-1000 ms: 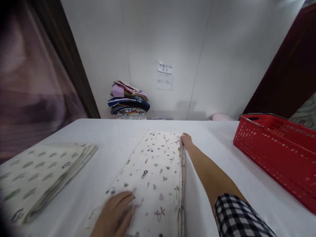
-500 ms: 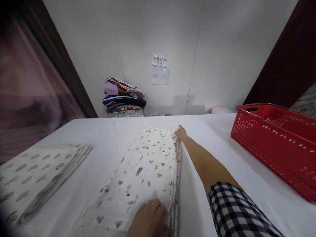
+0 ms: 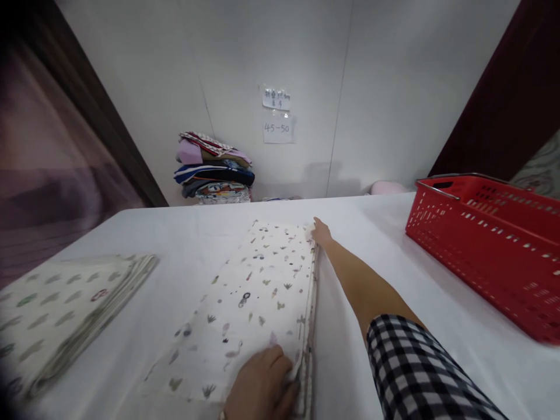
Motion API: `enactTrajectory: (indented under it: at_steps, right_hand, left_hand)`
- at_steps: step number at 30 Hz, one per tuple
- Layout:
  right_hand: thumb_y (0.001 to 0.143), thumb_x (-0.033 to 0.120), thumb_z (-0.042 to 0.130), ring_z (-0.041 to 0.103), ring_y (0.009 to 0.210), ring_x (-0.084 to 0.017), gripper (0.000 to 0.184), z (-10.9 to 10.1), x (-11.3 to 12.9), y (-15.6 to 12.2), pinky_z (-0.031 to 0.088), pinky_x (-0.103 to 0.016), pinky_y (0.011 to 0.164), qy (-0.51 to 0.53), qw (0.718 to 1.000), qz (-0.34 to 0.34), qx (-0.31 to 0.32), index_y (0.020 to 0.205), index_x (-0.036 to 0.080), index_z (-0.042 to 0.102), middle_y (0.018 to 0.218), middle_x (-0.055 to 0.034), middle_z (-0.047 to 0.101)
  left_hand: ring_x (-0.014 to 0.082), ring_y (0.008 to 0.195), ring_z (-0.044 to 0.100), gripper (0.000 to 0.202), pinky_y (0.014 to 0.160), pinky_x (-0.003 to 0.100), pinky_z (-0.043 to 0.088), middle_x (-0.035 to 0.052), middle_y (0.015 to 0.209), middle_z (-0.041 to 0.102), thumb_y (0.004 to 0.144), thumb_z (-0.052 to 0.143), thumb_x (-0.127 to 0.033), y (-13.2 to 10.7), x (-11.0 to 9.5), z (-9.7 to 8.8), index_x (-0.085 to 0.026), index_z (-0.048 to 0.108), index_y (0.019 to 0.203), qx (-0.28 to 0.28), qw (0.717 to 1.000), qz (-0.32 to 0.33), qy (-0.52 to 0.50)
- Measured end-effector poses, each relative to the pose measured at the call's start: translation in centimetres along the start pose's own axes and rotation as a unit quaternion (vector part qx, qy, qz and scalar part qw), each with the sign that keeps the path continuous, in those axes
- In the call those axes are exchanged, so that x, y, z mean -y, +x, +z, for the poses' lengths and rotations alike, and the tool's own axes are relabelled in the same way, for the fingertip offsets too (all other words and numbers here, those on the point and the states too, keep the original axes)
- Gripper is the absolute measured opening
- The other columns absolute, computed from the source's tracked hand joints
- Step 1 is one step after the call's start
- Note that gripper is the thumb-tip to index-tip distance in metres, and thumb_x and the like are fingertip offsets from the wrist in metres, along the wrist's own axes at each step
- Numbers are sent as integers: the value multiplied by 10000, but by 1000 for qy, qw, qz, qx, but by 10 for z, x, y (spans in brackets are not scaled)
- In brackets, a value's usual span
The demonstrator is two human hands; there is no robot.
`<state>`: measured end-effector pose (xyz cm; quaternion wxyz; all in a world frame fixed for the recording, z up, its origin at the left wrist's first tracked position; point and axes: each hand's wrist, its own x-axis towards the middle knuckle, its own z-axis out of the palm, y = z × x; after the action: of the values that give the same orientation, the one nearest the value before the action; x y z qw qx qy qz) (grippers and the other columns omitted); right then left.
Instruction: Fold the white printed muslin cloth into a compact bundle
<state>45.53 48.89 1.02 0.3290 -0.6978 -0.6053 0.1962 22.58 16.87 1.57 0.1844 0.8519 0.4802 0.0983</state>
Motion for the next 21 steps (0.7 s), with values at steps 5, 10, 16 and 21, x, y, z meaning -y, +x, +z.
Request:
enactTrajectory:
  at_steps: [5, 10, 16, 21]
  right_hand:
    - [692, 133, 508, 610, 791, -167, 639, 3, 3, -3, 494, -264, 657, 91, 996, 7, -2, 1320, 165, 396, 1052, -83, 619]
    - [657, 136, 553, 597, 818, -170, 626, 5, 0, -2, 495, -276, 698, 141, 990, 10, -11, 1274, 165, 455, 1050, -77, 609]
    - [697, 194, 568, 593, 743, -152, 616, 7, 4, 4, 500, -291, 665, 219, 975, -23, -6, 1294, 167, 420, 921, -44, 632]
    - [602, 124, 618, 573, 917, -207, 539, 12, 0, 7, 466, -362, 812, 177, 984, -19, -16, 1137, 152, 564, 962, -62, 630]
  left_hand:
    - [191, 811, 524, 235, 698, 312, 400, 39, 884, 561, 719, 570, -415, 2, -2, -7, -206, 578, 827, 22, 999, -8, -26]
    - [204, 817, 521, 225, 702, 331, 400, 38, 893, 563, 721, 572, -407, 3, -4, -11, -208, 575, 824, 38, 999, -5, -16]
    - [196, 826, 505, 220, 713, 325, 394, 37, 903, 552, 722, 577, -397, 0, 0, -4, -214, 568, 845, 11, 1000, 14, -23]
    - [203, 841, 499, 220, 733, 342, 390, 35, 921, 551, 708, 594, -377, 0, -1, -3, -215, 571, 855, 32, 999, -5, -31]
